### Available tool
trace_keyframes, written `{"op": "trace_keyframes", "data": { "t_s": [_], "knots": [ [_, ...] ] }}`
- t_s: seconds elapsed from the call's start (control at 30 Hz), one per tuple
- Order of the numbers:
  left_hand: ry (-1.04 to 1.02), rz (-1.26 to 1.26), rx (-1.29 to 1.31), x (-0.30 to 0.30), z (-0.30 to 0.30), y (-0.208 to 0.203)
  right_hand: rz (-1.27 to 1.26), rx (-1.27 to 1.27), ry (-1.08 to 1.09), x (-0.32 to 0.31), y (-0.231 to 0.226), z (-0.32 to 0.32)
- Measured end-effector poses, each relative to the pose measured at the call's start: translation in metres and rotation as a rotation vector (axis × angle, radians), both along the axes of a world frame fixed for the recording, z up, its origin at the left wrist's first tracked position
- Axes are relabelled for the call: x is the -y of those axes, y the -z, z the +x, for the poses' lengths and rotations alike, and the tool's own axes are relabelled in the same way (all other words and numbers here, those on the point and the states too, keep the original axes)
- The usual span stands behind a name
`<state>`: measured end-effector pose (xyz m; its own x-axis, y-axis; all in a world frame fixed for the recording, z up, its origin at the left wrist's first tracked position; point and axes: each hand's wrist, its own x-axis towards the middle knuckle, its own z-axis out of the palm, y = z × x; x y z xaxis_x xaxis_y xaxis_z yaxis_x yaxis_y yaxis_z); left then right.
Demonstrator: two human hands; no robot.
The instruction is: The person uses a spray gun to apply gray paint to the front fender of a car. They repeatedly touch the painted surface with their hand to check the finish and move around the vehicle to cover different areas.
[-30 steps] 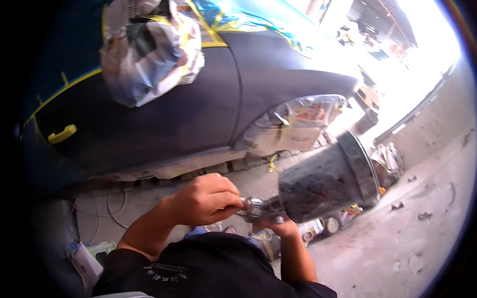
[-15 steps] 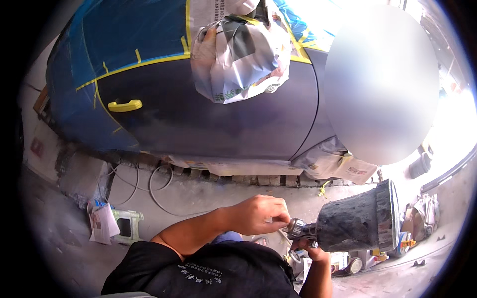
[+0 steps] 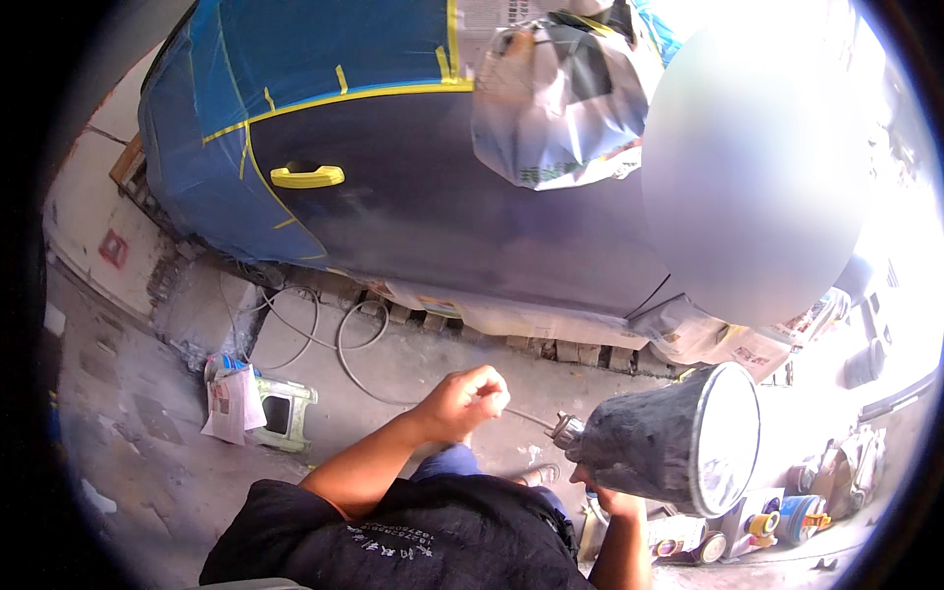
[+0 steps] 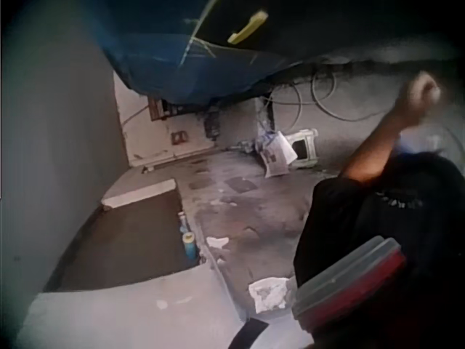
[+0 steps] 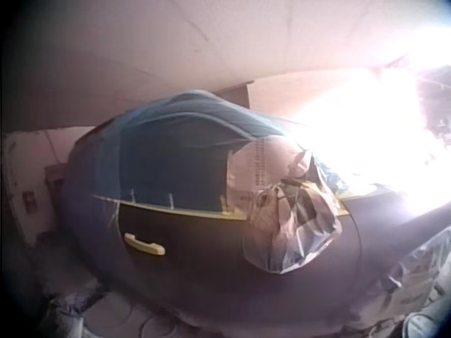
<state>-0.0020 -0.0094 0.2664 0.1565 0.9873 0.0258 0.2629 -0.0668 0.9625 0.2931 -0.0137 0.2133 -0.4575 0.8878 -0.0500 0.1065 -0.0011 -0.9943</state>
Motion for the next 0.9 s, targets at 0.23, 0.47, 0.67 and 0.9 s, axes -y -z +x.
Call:
{"op": "trace_keyframes", "data": {
  "t_s": [0.23, 0.47, 0.67, 0.9],
  "knots": [
    [-0.103, -0.133, 0.32, -0.002, -0.102, 0.046, 0.238, 0.072, -0.03, 0.012, 0.021, -0.09],
    [-0.273, -0.121, 0.466, -0.001, -0.228, 0.098, 0.822, 0.429, -0.207, 0.027, 0.07, -0.195],
    [-0.407, -0.3, 0.55, -0.006, -0.28, 0.116, 0.598, 0.45, -0.054, 0.046, 0.07, -0.235],
    [-0.441, -0.323, 0.711, -0.011, -0.282, 0.139, 0.418, 0.421, 0.056, 0.065, 0.075, -0.243]
  ]
}}
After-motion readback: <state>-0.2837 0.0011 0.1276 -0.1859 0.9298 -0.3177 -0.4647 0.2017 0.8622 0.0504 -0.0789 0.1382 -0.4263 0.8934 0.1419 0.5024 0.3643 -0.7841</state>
